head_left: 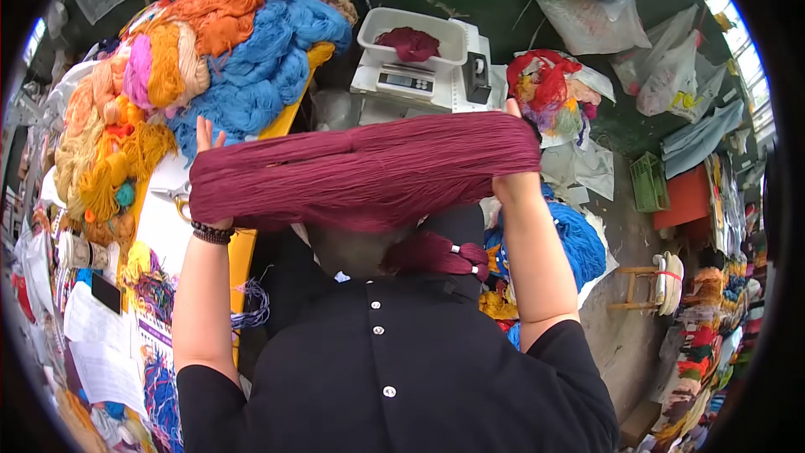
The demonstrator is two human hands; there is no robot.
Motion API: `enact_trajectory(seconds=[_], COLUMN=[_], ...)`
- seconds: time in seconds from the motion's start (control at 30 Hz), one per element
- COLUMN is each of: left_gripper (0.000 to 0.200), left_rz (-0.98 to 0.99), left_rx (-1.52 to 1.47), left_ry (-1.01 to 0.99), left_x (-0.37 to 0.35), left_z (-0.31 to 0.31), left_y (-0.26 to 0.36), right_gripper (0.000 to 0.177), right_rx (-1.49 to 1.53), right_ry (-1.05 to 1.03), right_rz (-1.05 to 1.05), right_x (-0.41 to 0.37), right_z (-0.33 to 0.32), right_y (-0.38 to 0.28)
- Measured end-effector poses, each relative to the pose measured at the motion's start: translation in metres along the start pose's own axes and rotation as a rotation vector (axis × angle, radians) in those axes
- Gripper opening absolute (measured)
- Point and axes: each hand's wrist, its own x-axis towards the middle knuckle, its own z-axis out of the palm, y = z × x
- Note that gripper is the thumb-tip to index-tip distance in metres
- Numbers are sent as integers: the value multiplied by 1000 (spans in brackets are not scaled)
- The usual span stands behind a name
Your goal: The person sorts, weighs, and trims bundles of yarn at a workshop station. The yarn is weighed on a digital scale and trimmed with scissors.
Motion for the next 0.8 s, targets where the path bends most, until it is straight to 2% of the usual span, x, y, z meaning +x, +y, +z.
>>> enact_trajectory(seconds=[0.1, 0.2, 0.23, 0.27, 0.33, 0.37, 0.4, 0.43, 0.5, 0.53, 0.57, 0.63, 0.7, 0.73, 0.77, 0.8], left_gripper=[79, 76, 72, 67, 54, 53, 51, 49, 47, 47, 47, 50, 61, 66, 74, 76], left_rz=[-21, -54, -62, 36, 200, 4, -194, -22, -53, -152, -153, -1, -139, -229, -200, -268], left_rx=[-57, 7, 81, 357, 672, 575, 470, 752, 550, 457, 460, 711, 430, 257, 21, -373], left_ry=[-52, -95, -152, -203, -227, -326, -420, -406, -422, -452, -449, -613, -610, -584, -637, -668], left_x=[0, 0, 1, 9, 12, 17, 22, 24, 24, 23, 23, 22, 16, 13, 17, 19], left_z=[-5, -4, -8, -21, -32, -38, -43, -38, -34, -31, -30, -19, -7, 2, -1, 7], left_y=[2, 9, 7, -2, -25, -33, -36, -34, -39, -35, -30, -5, 9, 28, 32, 45], right_gripper=[57, 55, 54, 51, 47, 47, 47, 48, 54, 54, 55, 59, 59, 60, 57, 47], right_rx=[-37, -81, -106, -157, -346, -541, -538, -549, -615, -614, -645, -690, -641, -593, -503, -347], right_ry=[-25, -12, -13, 20, 2, 62, 56, 59, 56, 50, 80, 94, 125, 148, 238, 267], right_rz=[5, 18, 33, 73, 267, 330, 327, 337, 313, 316, 326, 304, 325, 343, 343, 295], right_x=[0, 1, 2, 5, 31, 33, 36, 41, 41, 36, 32, 33, 48, 42, 33, 28], right_z=[0, -7, -10, -9, -38, -46, -50, -59, -64, -57, -50, -55, -79, -68, -55, -49], right_y=[-11, -14, -16, -21, -11, -8, -4, 1, 3, -2, -7, -7, 2, -2, -7, -4])
